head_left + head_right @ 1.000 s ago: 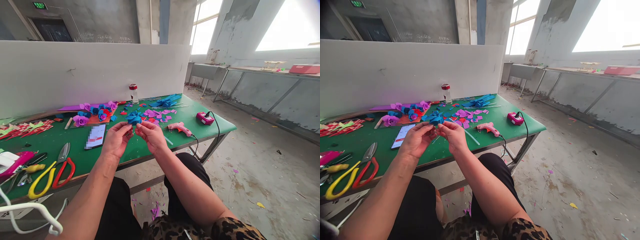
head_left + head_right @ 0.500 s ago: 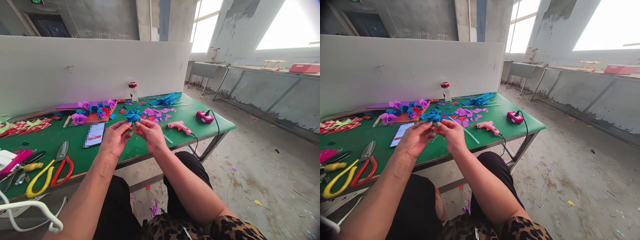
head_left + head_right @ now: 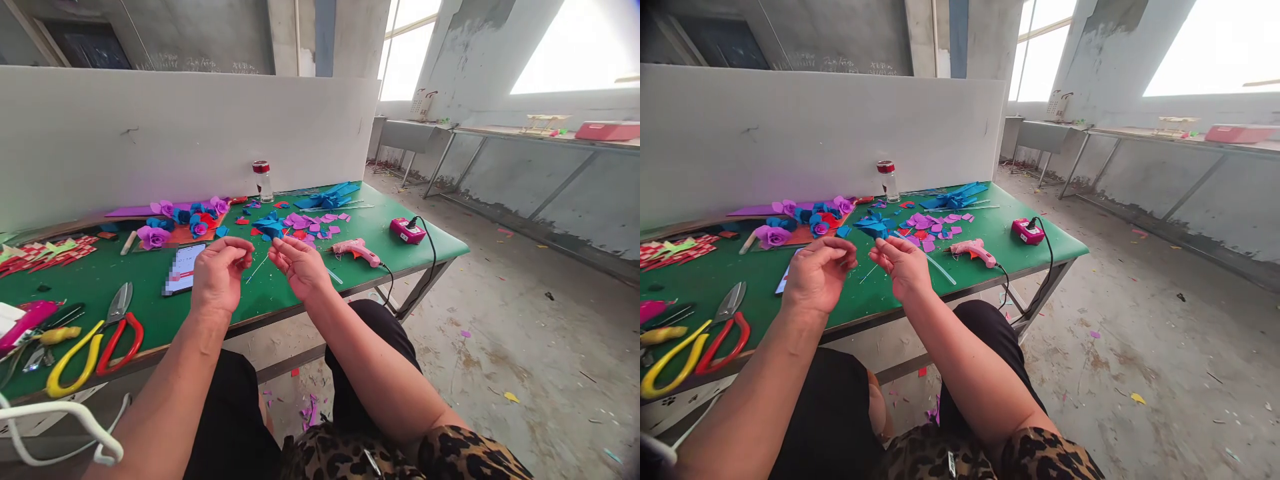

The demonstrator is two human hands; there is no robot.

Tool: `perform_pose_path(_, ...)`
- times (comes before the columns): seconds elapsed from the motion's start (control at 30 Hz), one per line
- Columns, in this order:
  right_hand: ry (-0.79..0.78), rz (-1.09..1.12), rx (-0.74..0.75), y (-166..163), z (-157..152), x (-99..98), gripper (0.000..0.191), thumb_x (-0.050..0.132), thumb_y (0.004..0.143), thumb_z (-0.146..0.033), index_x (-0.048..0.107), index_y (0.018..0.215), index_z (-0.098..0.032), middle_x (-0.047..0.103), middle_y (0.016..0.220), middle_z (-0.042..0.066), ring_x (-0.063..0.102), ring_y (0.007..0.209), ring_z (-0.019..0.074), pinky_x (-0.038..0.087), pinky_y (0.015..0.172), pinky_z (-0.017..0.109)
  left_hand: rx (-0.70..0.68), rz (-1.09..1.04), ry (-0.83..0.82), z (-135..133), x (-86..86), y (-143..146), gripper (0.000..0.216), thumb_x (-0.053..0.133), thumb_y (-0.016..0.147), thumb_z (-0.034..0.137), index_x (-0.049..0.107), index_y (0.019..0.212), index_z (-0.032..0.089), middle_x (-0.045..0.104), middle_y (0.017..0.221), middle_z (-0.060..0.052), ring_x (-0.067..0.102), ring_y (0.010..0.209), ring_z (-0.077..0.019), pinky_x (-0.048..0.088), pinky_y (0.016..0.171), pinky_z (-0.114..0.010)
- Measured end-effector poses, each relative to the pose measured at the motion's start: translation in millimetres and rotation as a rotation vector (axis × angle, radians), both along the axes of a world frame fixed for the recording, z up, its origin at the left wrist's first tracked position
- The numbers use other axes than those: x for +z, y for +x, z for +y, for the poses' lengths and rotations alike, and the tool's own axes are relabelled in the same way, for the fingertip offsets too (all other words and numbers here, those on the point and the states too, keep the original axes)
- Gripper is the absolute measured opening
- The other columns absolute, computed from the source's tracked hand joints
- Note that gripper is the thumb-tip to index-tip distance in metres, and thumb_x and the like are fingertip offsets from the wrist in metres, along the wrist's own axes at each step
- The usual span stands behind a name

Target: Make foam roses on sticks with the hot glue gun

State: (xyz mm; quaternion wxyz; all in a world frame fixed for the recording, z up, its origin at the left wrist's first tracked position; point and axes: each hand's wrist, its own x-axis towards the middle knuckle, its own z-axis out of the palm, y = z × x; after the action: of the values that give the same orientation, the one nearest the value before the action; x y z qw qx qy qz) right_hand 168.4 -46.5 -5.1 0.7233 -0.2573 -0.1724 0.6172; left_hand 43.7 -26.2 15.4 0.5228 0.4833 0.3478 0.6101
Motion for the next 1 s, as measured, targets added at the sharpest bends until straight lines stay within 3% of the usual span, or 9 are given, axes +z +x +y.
perform_pose_path(0.2, 0.015, -0.014, 0.06, 0.6, -0.6, 0.1, 0.021, 0.084, 0.065, -0.009, 0.065, 0.072, -0.016, 0.069, 0.065, -0.003, 0.067, 0.06, 0.0086, 0.058, 0.066, 0.018, -0.157, 0.047, -0.119, 4.9, -8.3, 4.4, 0.026, 0.089, 0.054, 0.025, 0.079, 0.075, 0.015, 0.071, 0.073, -0.005, 0.056, 0.061, -0.01, 0.043, 0.054, -0.022)
perform_pose_path(0.47, 0.106, -0.195, 0.079, 5.2, -6.0, -0.1, 0.032, 0.091, 0.057, -0.02, 0.065, 0.076, -0.017, 0.069, 0.063, -0.003, 0.066, 0.057, 0.0107, 0.059, 0.064, 0.023, -0.183, -0.014, -0.103, 9.2, -11.6, 0.3, 0.027, 0.092, 0.054, 0.025, 0.079, 0.076, 0.015, 0.074, 0.079, -0.006, 0.06, 0.068, -0.0119, 0.046, 0.058, -0.023)
perform_pose_path(0.67, 0.145, -0.353, 0.003, 4.1, -8.2, 0.9, 0.036, 0.092, 0.052, -0.03, 0.066, 0.073, -0.018, 0.067, 0.061, -0.004, 0.064, 0.055, 0.011, 0.058, 0.063, 0.026, -0.155, -0.014, -0.111, 9.8, -13.0, 1.1, 0.023, 0.092, 0.052, 0.024, 0.077, 0.068, 0.016, 0.069, 0.069, -0.003, 0.055, 0.062, -0.0104, 0.045, 0.056, -0.024)
perform_pose_path(0.8, 0.2, -0.439, -0.054, 1.2, -7.7, -0.1, 0.027, 0.087, 0.059, -0.032, 0.068, 0.074, -0.018, 0.068, 0.062, -0.004, 0.064, 0.057, 0.0115, 0.056, 0.064, 0.026, -0.164, -0.052, -0.128, 9.5, -12.6, 2.6, 0.027, 0.093, 0.049, 0.024, 0.077, 0.069, 0.015, 0.068, 0.068, -0.002, 0.055, 0.061, -0.0095, 0.046, 0.057, -0.023)
perform_pose_path(1.0, 0.194, -0.639, -0.175, 0.4, -7.0, -2.0, 0.027, 0.083, 0.064, -0.032, 0.074, 0.086, -0.021, 0.075, 0.086, 0.001, 0.069, 0.073, 0.0148, 0.055, 0.068, 0.025, -0.15, -0.095, -0.155, 10.1, -10.9, 3.4, 0.029, 0.093, 0.05, 0.023, 0.077, 0.074, 0.017, 0.069, 0.071, -0.001, 0.057, 0.062, -0.0097, 0.047, 0.058, -0.024)
